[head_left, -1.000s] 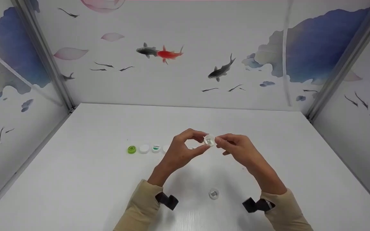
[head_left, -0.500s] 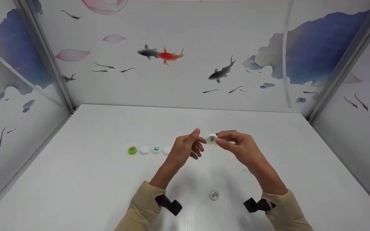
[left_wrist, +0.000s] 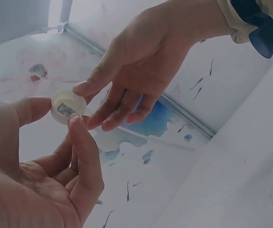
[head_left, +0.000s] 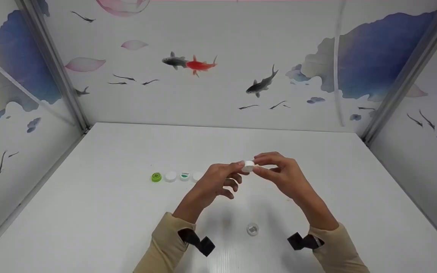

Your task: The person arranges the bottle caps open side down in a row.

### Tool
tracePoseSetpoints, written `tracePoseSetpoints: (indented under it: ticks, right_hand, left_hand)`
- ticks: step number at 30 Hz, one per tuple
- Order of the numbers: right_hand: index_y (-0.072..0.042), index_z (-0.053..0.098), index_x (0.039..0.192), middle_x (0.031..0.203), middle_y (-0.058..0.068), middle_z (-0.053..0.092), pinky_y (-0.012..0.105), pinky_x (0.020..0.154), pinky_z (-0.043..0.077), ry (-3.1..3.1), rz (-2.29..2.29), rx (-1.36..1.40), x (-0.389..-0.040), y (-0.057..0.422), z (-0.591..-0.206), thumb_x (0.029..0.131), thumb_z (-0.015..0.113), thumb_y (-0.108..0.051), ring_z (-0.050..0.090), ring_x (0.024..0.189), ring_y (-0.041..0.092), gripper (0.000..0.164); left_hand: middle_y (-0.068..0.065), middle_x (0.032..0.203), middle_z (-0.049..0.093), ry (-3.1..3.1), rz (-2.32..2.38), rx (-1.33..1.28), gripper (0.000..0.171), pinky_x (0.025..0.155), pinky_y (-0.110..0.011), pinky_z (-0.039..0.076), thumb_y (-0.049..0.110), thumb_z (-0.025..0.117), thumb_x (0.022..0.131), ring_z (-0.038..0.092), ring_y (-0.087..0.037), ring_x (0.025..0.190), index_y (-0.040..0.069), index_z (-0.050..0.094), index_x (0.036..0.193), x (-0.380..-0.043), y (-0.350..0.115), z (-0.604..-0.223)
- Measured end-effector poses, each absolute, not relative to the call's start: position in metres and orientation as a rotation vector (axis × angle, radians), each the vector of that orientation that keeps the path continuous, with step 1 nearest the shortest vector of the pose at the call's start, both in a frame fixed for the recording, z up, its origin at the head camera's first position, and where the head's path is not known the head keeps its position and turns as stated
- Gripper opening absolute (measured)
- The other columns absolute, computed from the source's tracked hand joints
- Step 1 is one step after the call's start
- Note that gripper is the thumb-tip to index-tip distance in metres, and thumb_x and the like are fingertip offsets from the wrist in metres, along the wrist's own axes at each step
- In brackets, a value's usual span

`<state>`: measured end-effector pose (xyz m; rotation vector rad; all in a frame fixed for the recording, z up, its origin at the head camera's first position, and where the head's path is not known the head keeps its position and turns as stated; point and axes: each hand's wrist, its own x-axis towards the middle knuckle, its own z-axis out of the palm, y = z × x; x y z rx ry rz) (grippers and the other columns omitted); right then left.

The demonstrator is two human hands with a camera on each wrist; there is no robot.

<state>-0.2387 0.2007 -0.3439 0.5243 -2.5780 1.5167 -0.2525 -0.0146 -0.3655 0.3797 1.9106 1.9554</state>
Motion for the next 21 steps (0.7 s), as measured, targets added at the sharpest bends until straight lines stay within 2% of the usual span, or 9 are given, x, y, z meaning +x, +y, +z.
tracePoseSetpoints:
  ticks: [5,10,15,21]
  right_hand:
    - [-0.014,0.072,0.12,0.122,0.006,0.068,0.036,0.098,0.05,-2.601,1.526,0.486,-0.238,0.202,-0.342,0.096,0.069,-0.026,0.061,0.113,0.021,0.028]
    - [-0.014,0.072,0.12,0.125,0.006,0.068,0.046,0.104,0.047,-2.636,1.544,0.421,-0.237,0.202,-0.341,0.097,0.067,-0.033,0.06,0.12,0.023,0.03]
    - [-0.012,0.075,0.115,0.122,0.006,0.07,0.045,0.102,0.05,-2.646,1.519,0.395,-0.238,0.203,-0.342,0.095,0.069,-0.031,0.06,0.119,0.024,0.027]
    - [-0.012,0.074,0.114,0.12,0.007,0.07,0.043,0.099,0.052,-2.66,1.465,0.415,-0.239,0.206,-0.346,0.094,0.071,-0.028,0.062,0.117,0.025,0.026]
  left_hand:
    - [0.002,0.081,0.06,1.984,1.977,0.427,0.04,0.055,-0.025,0.055,0.042,0.061,0.096,0.058,-0.01,0.065,0.004,0.072,0.105,-0.253,-0.014,-0.365]
    - [-0.002,0.086,0.064,2.18,1.959,0.571,0.032,0.056,-0.028,0.058,0.034,0.062,0.097,0.061,-0.011,0.068,0.005,0.071,0.108,-0.252,-0.011,-0.367]
    - [-0.008,0.09,0.065,2.295,1.945,0.711,0.028,0.056,-0.029,0.059,0.029,0.063,0.098,0.061,-0.011,0.068,0.007,0.07,0.115,-0.25,-0.009,-0.371]
    - [-0.01,0.089,0.065,2.318,1.926,0.753,0.029,0.053,-0.027,0.057,0.029,0.065,0.097,0.061,-0.012,0.068,0.011,0.07,0.119,-0.253,-0.009,-0.379]
